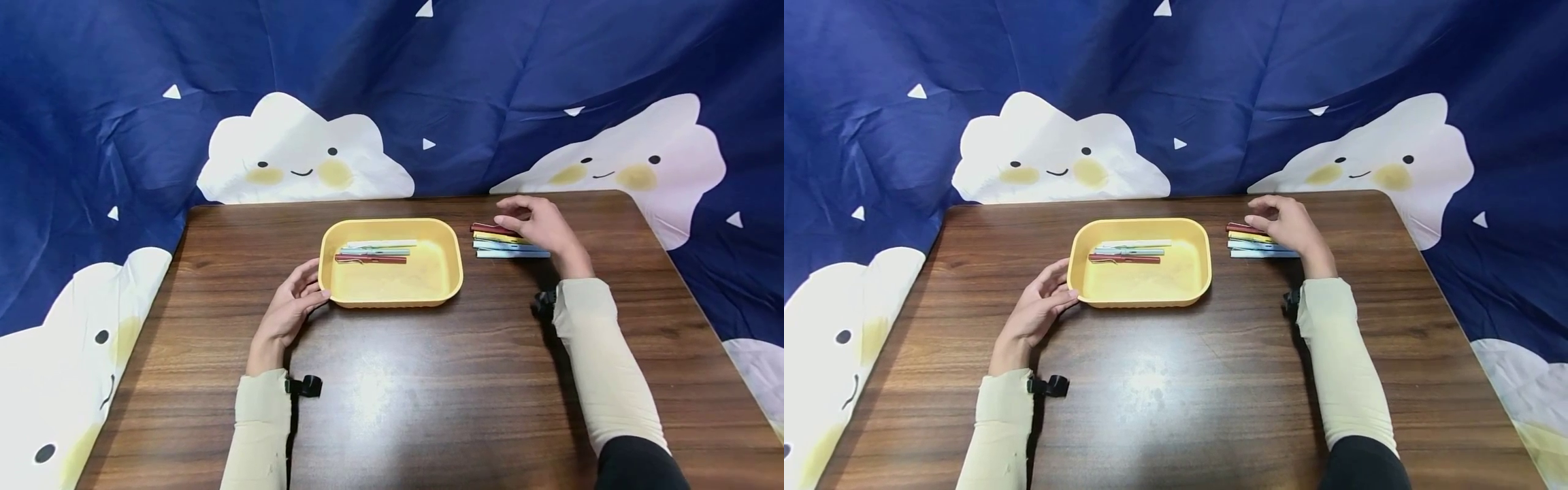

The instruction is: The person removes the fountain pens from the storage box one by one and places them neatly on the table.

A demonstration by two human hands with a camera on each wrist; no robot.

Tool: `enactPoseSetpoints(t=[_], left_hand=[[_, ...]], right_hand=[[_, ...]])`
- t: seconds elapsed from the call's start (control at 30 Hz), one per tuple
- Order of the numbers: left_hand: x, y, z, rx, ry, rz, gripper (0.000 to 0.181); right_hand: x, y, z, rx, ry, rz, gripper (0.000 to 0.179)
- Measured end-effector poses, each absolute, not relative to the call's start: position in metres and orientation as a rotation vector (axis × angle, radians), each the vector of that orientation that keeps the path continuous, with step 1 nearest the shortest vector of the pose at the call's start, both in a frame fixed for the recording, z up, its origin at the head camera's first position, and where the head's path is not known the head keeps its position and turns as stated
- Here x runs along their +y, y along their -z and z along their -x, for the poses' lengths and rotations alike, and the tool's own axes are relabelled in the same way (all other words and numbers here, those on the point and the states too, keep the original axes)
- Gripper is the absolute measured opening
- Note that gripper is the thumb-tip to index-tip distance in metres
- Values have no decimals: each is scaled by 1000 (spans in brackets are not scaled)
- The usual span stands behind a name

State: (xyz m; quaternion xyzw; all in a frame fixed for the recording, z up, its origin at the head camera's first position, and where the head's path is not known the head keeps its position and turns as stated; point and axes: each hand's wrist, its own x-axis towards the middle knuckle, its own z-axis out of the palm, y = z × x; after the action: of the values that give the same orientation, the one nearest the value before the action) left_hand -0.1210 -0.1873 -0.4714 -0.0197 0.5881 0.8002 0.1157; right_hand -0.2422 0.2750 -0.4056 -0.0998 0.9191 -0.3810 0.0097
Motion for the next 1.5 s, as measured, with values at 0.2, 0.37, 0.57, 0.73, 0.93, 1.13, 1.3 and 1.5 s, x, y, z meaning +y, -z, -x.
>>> enactPoseSetpoints(t=[0.2,0.37,0.57,0.73,0.93,1.13,1.3,1.5], left_hand=[[-186,471,120,1706,-2352,71,71],[-188,471,120,1715,-2352,60,72],[-187,470,121,1714,-2349,27,71],[-187,470,121,1706,-2358,29,71],[-187,470,121,1701,-2355,39,72],[-187,470,120,1701,-2344,50,72],[-187,469,120,1700,-2344,55,72],[-187,468,120,1707,-2344,57,72]], right_hand=[[256,397,234,2883,1206,396,38],[241,391,226,2885,1236,470,37],[227,384,211,2909,1277,461,34],[212,380,200,2888,1363,478,33],[194,381,193,2848,1409,508,31],[176,388,191,2845,1404,597,29],[164,394,189,2819,1367,630,34],[153,398,188,2785,1348,652,37]])
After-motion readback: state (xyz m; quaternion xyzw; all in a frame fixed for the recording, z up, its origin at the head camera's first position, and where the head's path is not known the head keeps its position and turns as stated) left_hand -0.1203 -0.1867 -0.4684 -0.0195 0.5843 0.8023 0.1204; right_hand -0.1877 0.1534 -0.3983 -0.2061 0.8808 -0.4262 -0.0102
